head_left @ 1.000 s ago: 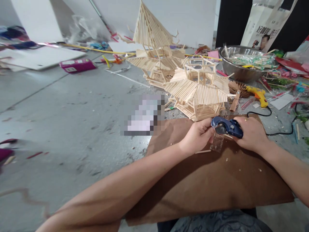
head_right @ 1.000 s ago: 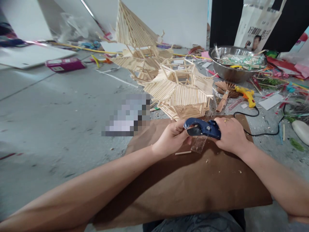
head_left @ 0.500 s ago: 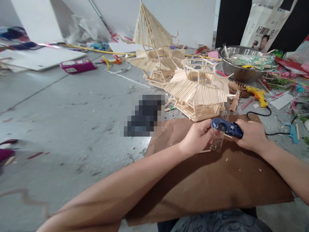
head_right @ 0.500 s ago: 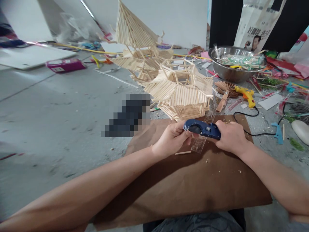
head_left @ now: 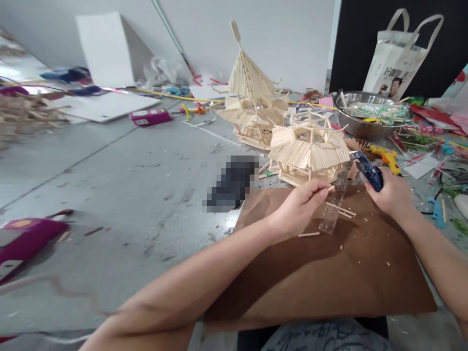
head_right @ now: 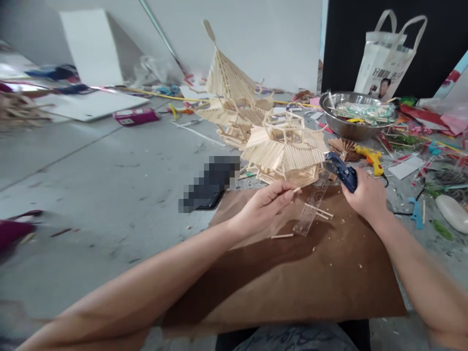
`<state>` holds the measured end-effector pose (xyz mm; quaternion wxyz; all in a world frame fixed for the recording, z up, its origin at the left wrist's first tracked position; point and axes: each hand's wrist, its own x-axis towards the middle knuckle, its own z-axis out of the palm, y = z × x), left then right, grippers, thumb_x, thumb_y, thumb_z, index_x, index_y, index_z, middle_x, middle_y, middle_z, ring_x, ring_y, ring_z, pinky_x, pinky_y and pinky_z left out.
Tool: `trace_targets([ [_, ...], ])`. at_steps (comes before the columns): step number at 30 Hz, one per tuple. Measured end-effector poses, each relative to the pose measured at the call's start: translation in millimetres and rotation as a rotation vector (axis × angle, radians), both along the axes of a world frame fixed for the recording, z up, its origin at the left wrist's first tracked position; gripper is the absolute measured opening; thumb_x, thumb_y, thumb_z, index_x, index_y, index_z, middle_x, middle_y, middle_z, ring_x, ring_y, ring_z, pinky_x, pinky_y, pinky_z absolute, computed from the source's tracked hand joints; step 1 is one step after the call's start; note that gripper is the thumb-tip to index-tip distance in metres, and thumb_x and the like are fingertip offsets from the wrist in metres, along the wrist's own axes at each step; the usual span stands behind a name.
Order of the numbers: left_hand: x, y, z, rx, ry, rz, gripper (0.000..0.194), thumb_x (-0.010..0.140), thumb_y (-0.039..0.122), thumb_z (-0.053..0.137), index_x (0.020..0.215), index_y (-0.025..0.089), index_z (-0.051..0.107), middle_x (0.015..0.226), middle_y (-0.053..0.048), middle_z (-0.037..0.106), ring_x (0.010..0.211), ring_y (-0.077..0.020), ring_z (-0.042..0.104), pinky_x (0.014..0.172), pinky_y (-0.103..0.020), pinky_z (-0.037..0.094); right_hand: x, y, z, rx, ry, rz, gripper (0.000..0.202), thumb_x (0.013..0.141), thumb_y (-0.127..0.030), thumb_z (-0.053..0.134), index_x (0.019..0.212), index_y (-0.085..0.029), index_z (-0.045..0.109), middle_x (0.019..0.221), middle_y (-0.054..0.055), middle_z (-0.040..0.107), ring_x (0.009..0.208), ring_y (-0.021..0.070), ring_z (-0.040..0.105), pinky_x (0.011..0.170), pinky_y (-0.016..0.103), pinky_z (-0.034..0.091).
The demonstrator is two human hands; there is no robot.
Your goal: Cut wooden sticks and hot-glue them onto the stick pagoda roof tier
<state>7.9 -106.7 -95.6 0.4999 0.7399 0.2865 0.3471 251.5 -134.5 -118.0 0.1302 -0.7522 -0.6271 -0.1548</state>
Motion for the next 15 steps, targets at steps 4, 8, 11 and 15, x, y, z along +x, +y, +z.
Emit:
trace_targets([
  [4, -13.6, 10.9, 24.0, 0.093, -0.032, 0.028, 0.020, 0.084, 0.023, 0.047, 0.102, 0.015, 0.051, 0.072, 0.000, 0.056, 0.058, -0.0061, 0.046, 0.054, -0.018, 0.039, 7.5, 3.4, -4.8, 0.055, 0.026, 0.010, 0.051, 0.080, -0.048, 0.044, 0.114, -0.011, 0.051, 0.099, 0.016, 0.066, 0.086, 0.0322, 0.061, 0.075, 0.040, 0.039],
  [8, -29.0, 29.3, 55.6, 0.236, -0.009, 0.198, 0.013, 0.081, 0.024, 0.051, 0.089, 0.014, 0.054, 0.071, -0.002, 0.063, 0.048, -0.0047, 0.044, 0.049, -0.019, 0.038, 15.8, 4.9, -9.2, 0.117, 0.049, 0.032, 0.056, 0.082, -0.051, 0.038, 0.118, -0.008, 0.047, 0.110, 0.020, 0.061, 0.098, 0.0324, 0.057, 0.084, 0.041, 0.038],
  [11, -33.9, 48.4, 81.8, 0.476, 0.144, 0.413, 0.011, 0.076, 0.024, 0.058, 0.074, 0.014, 0.061, 0.066, -0.001, 0.061, 0.058, -0.0082, 0.050, 0.059, -0.023, 0.040, 22.7, 7.8, -10.4, 0.113, 0.071, -0.034, 0.061, 0.082, -0.052, 0.036, 0.121, -0.006, 0.044, 0.108, 0.022, 0.060, 0.097, 0.0335, 0.057, 0.083, 0.041, 0.038],
  [15, -29.3, 89.4, 102.3, 0.675, 0.302, 0.503, 0.010, 0.071, 0.023, 0.062, 0.073, 0.014, 0.067, 0.072, -0.002, 0.061, 0.072, -0.0122, 0.053, 0.073, -0.027, 0.041, 29.8, 14.0, -9.8, -0.024, 0.079, -0.161, 0.062, 0.081, -0.053, 0.036, 0.123, -0.008, 0.043, 0.102, 0.021, 0.063, 0.094, 0.0346, 0.058, 0.080, 0.042, 0.038],
])
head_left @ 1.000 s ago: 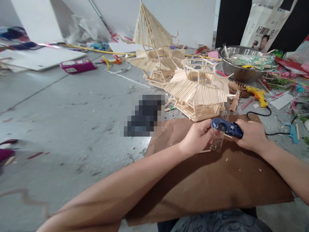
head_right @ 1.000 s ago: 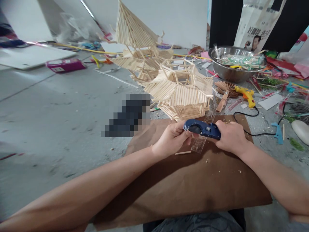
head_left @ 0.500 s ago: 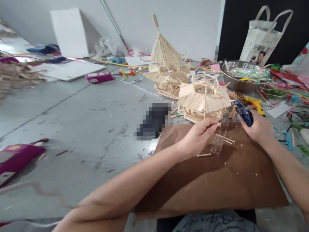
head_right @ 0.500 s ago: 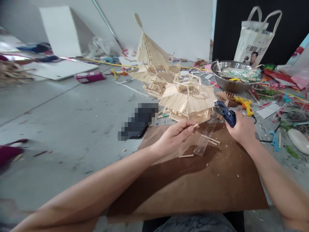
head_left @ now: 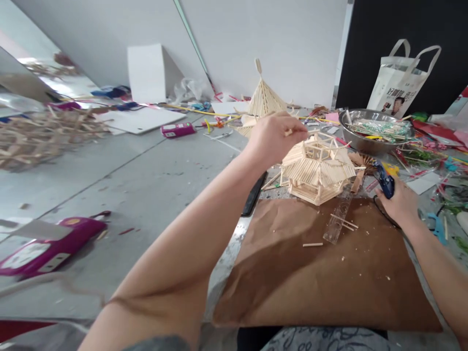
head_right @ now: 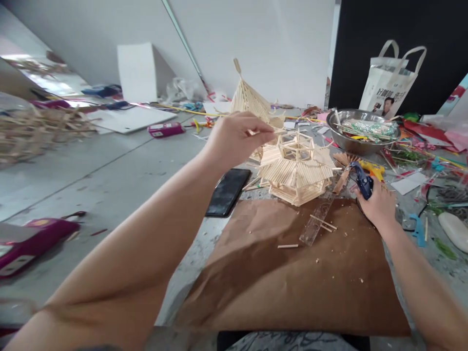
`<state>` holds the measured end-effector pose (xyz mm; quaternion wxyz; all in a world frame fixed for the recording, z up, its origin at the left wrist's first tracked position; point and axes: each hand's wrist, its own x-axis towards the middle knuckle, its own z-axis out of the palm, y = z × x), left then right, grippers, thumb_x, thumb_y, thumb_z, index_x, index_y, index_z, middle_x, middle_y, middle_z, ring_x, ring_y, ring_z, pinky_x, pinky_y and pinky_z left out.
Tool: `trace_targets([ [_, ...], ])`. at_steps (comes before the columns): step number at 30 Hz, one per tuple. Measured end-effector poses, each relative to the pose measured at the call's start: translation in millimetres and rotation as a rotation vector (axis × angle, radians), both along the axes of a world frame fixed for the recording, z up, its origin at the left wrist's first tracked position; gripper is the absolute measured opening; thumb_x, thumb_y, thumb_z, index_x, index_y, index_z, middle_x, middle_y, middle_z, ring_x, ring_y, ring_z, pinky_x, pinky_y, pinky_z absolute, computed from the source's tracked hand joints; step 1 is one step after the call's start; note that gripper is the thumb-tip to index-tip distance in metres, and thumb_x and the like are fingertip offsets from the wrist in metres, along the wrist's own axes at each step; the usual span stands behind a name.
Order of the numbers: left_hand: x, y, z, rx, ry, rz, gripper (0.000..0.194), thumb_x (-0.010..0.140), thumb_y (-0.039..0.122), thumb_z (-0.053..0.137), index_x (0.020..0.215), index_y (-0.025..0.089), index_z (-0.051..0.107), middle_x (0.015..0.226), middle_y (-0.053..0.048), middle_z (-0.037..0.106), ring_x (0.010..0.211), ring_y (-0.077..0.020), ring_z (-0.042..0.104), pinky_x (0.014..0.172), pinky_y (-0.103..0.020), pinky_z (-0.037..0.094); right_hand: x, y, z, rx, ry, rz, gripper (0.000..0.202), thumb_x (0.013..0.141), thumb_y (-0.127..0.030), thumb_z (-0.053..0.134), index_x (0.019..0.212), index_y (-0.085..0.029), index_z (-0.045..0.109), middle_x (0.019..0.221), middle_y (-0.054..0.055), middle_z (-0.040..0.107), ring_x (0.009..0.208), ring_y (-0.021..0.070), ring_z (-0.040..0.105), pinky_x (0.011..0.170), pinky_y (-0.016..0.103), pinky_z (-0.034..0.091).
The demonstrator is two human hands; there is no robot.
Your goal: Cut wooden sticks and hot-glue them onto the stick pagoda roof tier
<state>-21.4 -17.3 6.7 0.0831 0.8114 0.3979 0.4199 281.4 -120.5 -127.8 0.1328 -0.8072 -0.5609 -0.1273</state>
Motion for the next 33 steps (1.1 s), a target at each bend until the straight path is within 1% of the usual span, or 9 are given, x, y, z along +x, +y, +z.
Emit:
trace_targets([
  [4, 8.0, 41.3, 0.2, -0.030, 0.120, 0.007, 0.009, 0.069, 0.021, 0.062, 0.071, 0.015, 0.068, 0.073, -0.003, 0.060, 0.075, -0.0140, 0.053, 0.076, -0.029, 0.040, 2.4, 3.9, -0.9, -0.148, 0.030, -0.099, 0.064, 0.081, -0.056, 0.034, 0.124, -0.010, 0.043, 0.107, 0.021, 0.061, 0.099, 0.0365, 0.057, 0.080, 0.045, 0.038],
  [7, 12.1, 56.0, -4.2, -0.080, 0.159, -0.040, 0.011, 0.070, 0.019, 0.058, 0.071, 0.014, 0.067, 0.072, -0.003, 0.061, 0.067, -0.0116, 0.052, 0.068, -0.027, 0.039, 2.8, 4.7, -6.0, -0.216, 0.015, -0.095, 0.064, 0.081, -0.056, 0.034, 0.127, -0.012, 0.040, 0.110, 0.022, 0.059, 0.102, 0.0365, 0.056, 0.081, 0.048, 0.037],
  [13, 14.7, 54.4, -10.6, -0.113, 0.065, -0.026, 0.012, 0.070, 0.019, 0.057, 0.072, 0.013, 0.066, 0.066, -0.002, 0.060, 0.060, -0.0097, 0.049, 0.061, -0.025, 0.037, 4.6, 6.5, -19.1, -0.289, -0.072, -0.057, 0.070, 0.080, -0.060, 0.034, 0.130, -0.010, 0.036, 0.114, 0.023, 0.056, 0.103, 0.0372, 0.053, 0.082, 0.049, 0.035],
  [17, 12.8, 47.4, -10.1, -0.141, -0.008, 0.036, 0.014, 0.071, 0.023, 0.057, 0.073, 0.013, 0.066, 0.060, 0.000, 0.057, 0.056, -0.0090, 0.045, 0.058, -0.024, 0.036, 5.6, 7.7, -21.3, -0.320, -0.084, -0.048, 0.073, 0.080, -0.062, 0.033, 0.129, -0.008, 0.036, 0.114, 0.023, 0.057, 0.105, 0.0367, 0.052, 0.083, 0.049, 0.034],
  [21, 7.4, 41.9, -7.6, -0.148, -0.054, 0.067, 0.013, 0.070, 0.023, 0.057, 0.072, 0.013, 0.066, 0.060, 0.001, 0.055, 0.057, -0.0090, 0.045, 0.058, -0.024, 0.036, 5.3, 7.8, -22.6, -0.341, -0.085, -0.036, 0.078, 0.076, -0.068, 0.034, 0.128, -0.010, 0.039, 0.116, 0.022, 0.056, 0.107, 0.0370, 0.050, 0.085, 0.049, 0.033],
  [25, 0.4, 36.9, -9.1, -0.143, -0.093, 0.068, 0.013, 0.072, 0.023, 0.056, 0.073, 0.013, 0.065, 0.058, 0.001, 0.052, 0.054, -0.0085, 0.042, 0.056, -0.024, 0.036, 4.9, 8.3, -23.0, -0.283, -0.063, 0.016, 0.078, 0.078, -0.066, 0.035, 0.131, -0.010, 0.037, 0.129, 0.023, 0.047, 0.117, 0.0364, 0.043, 0.091, 0.052, 0.030],
  [27, -2.4, 32.3, -11.5, -0.128, -0.123, 0.044, 0.012, 0.072, 0.022, 0.055, 0.072, 0.014, 0.064, 0.059, 0.001, 0.053, 0.054, -0.0084, 0.042, 0.056, -0.024, 0.037, 3.8, 9.1, -18.9, -0.215, -0.041, 0.075, 0.070, 0.080, -0.061, 0.037, 0.128, -0.011, 0.043, 0.132, 0.021, 0.046, 0.119, 0.0351, 0.042, 0.094, 0.053, 0.029],
  [30, -5.0, 21.0, -15.3, -0.113, -0.156, 0.016, 0.010, 0.072, 0.022, 0.055, 0.069, 0.015, 0.062, 0.061, 0.001, 0.055, 0.054, -0.0084, 0.043, 0.055, -0.023, 0.037, -1.2, 11.0, -4.7, -0.039, 0.051, 0.256, 0.050, 0.084, -0.048, 0.040, 0.115, -0.012, 0.055, 0.121, 0.016, 0.056, 0.114, 0.0289, 0.049, 0.094, 0.046, 0.034],
  [33, -6.2, 6.1, -18.9, -0.122, -0.160, -0.005, 0.009, 0.072, 0.021, 0.055, 0.068, 0.016, 0.061, 0.061, 0.001, 0.055, 0.054, -0.0080, 0.043, 0.054, -0.022, 0.037, -10.3, 15.3, 14.3, 0.131, 0.191, 0.422, 0.039, 0.085, -0.038, 0.042, 0.106, -0.011, 0.060, 0.104, 0.014, 0.065, 0.099, 0.0232, 0.059, 0.087, 0.037, 0.042],
])
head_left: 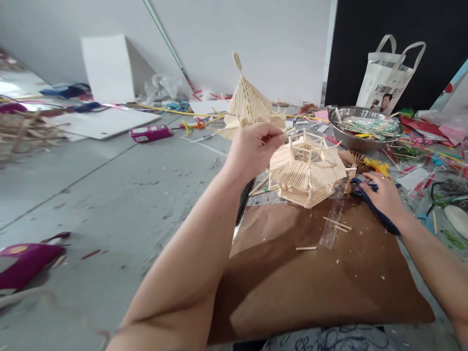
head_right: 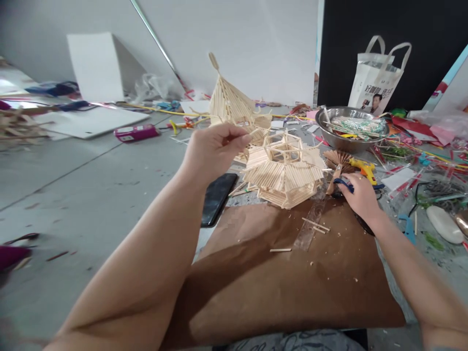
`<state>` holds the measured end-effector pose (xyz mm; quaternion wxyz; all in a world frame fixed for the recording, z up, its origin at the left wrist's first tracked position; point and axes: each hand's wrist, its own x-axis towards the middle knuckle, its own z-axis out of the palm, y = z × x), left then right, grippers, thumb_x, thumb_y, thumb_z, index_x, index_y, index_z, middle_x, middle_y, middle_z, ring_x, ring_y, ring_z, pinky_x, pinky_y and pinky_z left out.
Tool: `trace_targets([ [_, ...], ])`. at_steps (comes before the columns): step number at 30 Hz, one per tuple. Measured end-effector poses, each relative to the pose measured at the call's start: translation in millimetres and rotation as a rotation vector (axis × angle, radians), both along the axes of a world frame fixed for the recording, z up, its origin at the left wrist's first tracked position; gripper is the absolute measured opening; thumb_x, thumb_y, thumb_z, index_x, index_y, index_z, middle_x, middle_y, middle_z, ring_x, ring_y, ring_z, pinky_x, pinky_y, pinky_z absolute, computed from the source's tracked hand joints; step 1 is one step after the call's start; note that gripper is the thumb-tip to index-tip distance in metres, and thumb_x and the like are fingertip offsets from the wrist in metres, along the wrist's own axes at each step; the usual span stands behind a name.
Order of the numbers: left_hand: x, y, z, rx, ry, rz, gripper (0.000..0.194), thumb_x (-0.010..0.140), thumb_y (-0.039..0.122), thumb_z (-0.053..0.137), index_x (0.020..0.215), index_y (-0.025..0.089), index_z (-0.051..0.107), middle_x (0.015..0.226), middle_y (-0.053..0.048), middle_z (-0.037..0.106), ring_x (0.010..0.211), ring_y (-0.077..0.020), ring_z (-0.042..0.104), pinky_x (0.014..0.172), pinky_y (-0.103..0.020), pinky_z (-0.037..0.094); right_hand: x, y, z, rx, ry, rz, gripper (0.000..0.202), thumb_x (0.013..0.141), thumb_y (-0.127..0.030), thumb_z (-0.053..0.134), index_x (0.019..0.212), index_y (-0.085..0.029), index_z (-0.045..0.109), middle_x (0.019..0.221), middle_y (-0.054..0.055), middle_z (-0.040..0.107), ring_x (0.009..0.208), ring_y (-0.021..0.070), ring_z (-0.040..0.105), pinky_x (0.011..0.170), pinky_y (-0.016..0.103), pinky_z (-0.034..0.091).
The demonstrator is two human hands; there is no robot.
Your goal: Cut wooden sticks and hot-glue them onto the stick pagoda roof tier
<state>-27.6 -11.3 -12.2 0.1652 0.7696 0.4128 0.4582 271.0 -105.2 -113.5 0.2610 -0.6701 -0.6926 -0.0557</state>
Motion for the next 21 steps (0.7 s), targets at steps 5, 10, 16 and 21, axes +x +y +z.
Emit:
trace_targets([
  [5, -0.3, -28.9, -10.4, 0.019, 0.082, -0.087, 0.012, 0.075, 0.023, 0.054, 0.071, 0.014, 0.061, 0.063, 0.001, 0.057, 0.056, -0.0077, 0.047, 0.055, -0.020, 0.038, -17.0, 16.3, 19.1, 0.139, 0.215, 0.085, 0.029, 0.080, -0.034, 0.050, 0.098, -0.015, 0.064, 0.086, 0.009, 0.070, 0.078, 0.0201, 0.064, 0.072, 0.033, 0.048],
  [10, 6.7, -66.5, -26.6, -0.068, 0.239, -0.442, 0.015, 0.080, 0.019, 0.050, 0.073, 0.013, 0.061, 0.065, -0.001, 0.062, 0.059, -0.0082, 0.054, 0.057, -0.018, 0.041, -28.1, 29.2, 22.8, 0.164, 0.232, 0.159, 0.023, 0.081, -0.031, 0.048, 0.087, -0.017, 0.066, 0.081, 0.007, 0.070, 0.072, 0.0193, 0.064, 0.069, 0.033, 0.048],
  [16, 22.0, -110.7, -59.4, -0.221, 0.535, -0.751, 0.013, 0.082, 0.017, 0.053, 0.075, 0.015, 0.064, 0.070, -0.001, 0.065, 0.063, -0.0100, 0.058, 0.058, -0.018, 0.042, -29.3, 29.1, 19.3, 0.176, 0.342, 0.149, 0.022, 0.078, -0.032, 0.053, 0.093, -0.018, 0.060, 0.081, 0.006, 0.069, 0.071, 0.0182, 0.063, 0.068, 0.032, 0.048],
  [21, 23.0, -139.8, -100.4, -0.137, 0.565, -0.918, 0.008, 0.081, 0.017, 0.055, 0.076, 0.016, 0.061, 0.071, -0.001, 0.065, 0.066, -0.0117, 0.059, 0.061, -0.020, 0.043, -35.1, 0.8, 18.3, 0.269, 0.301, 0.106, 0.016, 0.079, -0.029, 0.053, 0.090, -0.018, 0.056, 0.074, 0.004, 0.064, 0.064, 0.0151, 0.059, 0.063, 0.029, 0.047],
])
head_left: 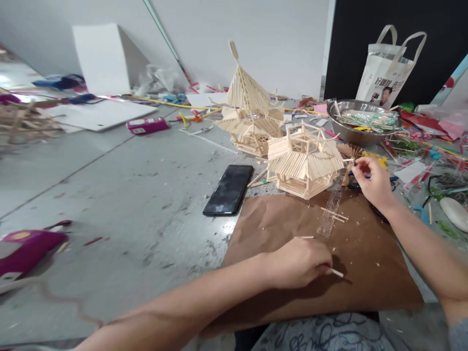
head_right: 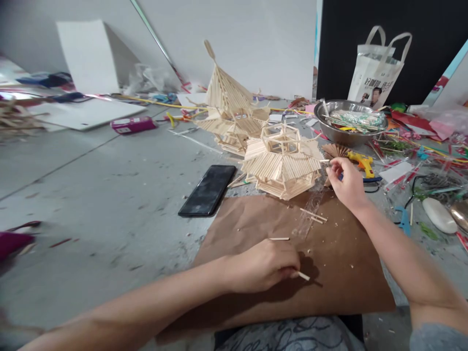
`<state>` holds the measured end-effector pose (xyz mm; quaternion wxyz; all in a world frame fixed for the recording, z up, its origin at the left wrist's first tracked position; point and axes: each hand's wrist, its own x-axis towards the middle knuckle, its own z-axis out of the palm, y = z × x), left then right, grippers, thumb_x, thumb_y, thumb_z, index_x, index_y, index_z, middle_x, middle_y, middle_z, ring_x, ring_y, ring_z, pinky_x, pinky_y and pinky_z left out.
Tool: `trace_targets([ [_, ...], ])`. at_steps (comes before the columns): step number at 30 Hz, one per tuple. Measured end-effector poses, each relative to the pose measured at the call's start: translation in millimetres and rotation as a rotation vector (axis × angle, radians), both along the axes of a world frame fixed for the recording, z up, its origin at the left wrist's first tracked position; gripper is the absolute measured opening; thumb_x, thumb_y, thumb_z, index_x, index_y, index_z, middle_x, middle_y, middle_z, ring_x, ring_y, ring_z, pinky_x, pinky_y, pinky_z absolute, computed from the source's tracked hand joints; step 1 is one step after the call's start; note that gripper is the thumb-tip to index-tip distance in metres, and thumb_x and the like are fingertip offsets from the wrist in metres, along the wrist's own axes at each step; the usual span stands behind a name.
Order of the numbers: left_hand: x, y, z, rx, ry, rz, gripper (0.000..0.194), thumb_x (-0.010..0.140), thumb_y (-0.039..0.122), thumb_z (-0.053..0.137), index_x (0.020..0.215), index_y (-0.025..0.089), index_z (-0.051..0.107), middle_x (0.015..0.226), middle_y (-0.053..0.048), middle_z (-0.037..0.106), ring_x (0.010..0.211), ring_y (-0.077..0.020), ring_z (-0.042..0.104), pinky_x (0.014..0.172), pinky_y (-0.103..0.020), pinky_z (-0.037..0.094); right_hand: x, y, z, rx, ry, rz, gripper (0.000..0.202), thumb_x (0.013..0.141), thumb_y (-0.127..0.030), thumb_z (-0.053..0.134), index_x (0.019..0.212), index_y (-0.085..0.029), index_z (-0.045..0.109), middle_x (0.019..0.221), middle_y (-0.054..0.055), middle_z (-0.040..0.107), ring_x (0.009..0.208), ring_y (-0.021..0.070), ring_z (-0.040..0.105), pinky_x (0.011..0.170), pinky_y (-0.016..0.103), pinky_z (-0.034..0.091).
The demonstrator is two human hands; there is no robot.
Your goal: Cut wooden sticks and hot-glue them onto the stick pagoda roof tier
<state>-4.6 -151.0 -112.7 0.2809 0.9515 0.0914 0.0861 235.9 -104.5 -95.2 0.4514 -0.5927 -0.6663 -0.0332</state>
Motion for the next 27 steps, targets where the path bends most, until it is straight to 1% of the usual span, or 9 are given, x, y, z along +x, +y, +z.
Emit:
trace_targets([
  [3, -4.3, -13.7, -23.9, 0.062, -0.103, -0.016, 0.013, 0.085, 0.023, 0.051, 0.079, 0.016, 0.060, 0.071, -0.003, 0.064, 0.065, -0.0120, 0.057, 0.060, -0.021, 0.042, -8.8, -29.6, -4.6, -0.084, -0.199, 0.163, 0.010, 0.082, -0.026, 0.049, 0.079, -0.019, 0.057, 0.071, 0.003, 0.064, 0.064, 0.0143, 0.058, 0.061, 0.027, 0.046],
  [5, -7.4, -20.8, -34.6, 0.204, -0.189, -0.028, 0.017, 0.087, 0.021, 0.046, 0.078, 0.015, 0.059, 0.070, -0.003, 0.062, 0.063, -0.0126, 0.054, 0.059, -0.023, 0.041, -16.2, -49.4, -12.7, -0.117, -0.322, 0.319, 0.011, 0.083, -0.023, 0.049, 0.079, -0.019, 0.058, 0.074, 0.004, 0.065, 0.069, 0.0149, 0.059, 0.067, 0.028, 0.047],
  [8, -10.7, -27.8, -40.2, 0.415, -0.246, -0.140, 0.019, 0.088, 0.018, 0.043, 0.075, 0.015, 0.056, 0.067, -0.003, 0.059, 0.060, -0.0135, 0.049, 0.056, -0.026, 0.037, -27.3, -73.5, -29.6, -0.152, -0.479, 0.510, 0.012, 0.083, -0.022, 0.050, 0.088, -0.017, 0.059, 0.085, 0.007, 0.066, 0.081, 0.0175, 0.059, 0.076, 0.033, 0.047],
  [10, -11.6, -30.4, -39.5, 0.503, -0.260, -0.165, 0.020, 0.088, 0.016, 0.041, 0.074, 0.015, 0.055, 0.066, -0.002, 0.057, 0.059, -0.0138, 0.047, 0.055, -0.027, 0.035, -33.2, -83.2, -39.8, -0.161, -0.552, 0.585, 0.018, 0.083, -0.025, 0.051, 0.095, -0.016, 0.060, 0.093, 0.010, 0.065, 0.089, 0.0192, 0.057, 0.080, 0.035, 0.046],
  [13, -11.3, -32.2, -37.6, 0.550, -0.241, -0.152, 0.020, 0.088, 0.016, 0.041, 0.074, 0.015, 0.055, 0.066, -0.002, 0.056, 0.059, -0.0141, 0.047, 0.056, -0.028, 0.035, -39.3, -85.5, -47.0, -0.163, -0.620, 0.588, 0.029, 0.084, -0.027, 0.048, 0.108, -0.015, 0.059, 0.111, 0.013, 0.060, 0.101, 0.0215, 0.054, 0.085, 0.038, 0.043],
  [17, -9.8, -31.8, -37.3, 0.526, -0.221, -0.139, 0.018, 0.089, 0.016, 0.041, 0.078, 0.015, 0.055, 0.069, -0.003, 0.057, 0.060, -0.0137, 0.047, 0.058, -0.027, 0.036, -47.0, -72.3, -39.3, -0.271, -0.799, 0.555, 0.037, 0.084, -0.016, 0.042, 0.119, -0.015, 0.053, 0.126, 0.012, 0.053, 0.108, 0.0245, 0.050, 0.085, 0.039, 0.040],
  [20, -8.8, -32.3, -39.3, 0.496, -0.213, -0.128, 0.020, 0.090, 0.018, 0.040, 0.079, 0.016, 0.056, 0.070, -0.003, 0.058, 0.061, -0.0138, 0.049, 0.057, -0.026, 0.037, -51.5, -62.6, -29.1, -0.377, -0.907, 0.583, 0.031, 0.082, -0.013, 0.041, 0.109, -0.015, 0.057, 0.113, 0.011, 0.060, 0.099, 0.0234, 0.052, 0.078, 0.037, 0.039],
  [24, -8.8, -32.4, -41.8, 0.429, -0.193, -0.125, 0.024, 0.091, 0.021, 0.037, 0.079, 0.016, 0.057, 0.071, -0.004, 0.060, 0.060, -0.0141, 0.051, 0.053, -0.026, 0.038, -42.4, -56.2, -26.8, -0.395, -0.921, 0.573, 0.020, 0.080, -0.013, 0.043, 0.091, -0.013, 0.058, 0.099, 0.011, 0.061, 0.088, 0.0222, 0.053, 0.075, 0.036, 0.038],
  [27, -11.5, -18.5, -28.9, 0.317, -0.214, -0.143, 0.030, 0.092, 0.018, 0.030, 0.080, 0.015, 0.058, 0.070, -0.004, 0.061, 0.057, -0.0118, 0.051, 0.052, -0.023, 0.039, -25.1, -53.0, -31.4, -0.392, -0.856, 0.576, 0.017, 0.076, -0.011, 0.046, 0.086, -0.014, 0.059, 0.094, 0.011, 0.062, 0.086, 0.0218, 0.054, 0.076, 0.036, 0.040],
])
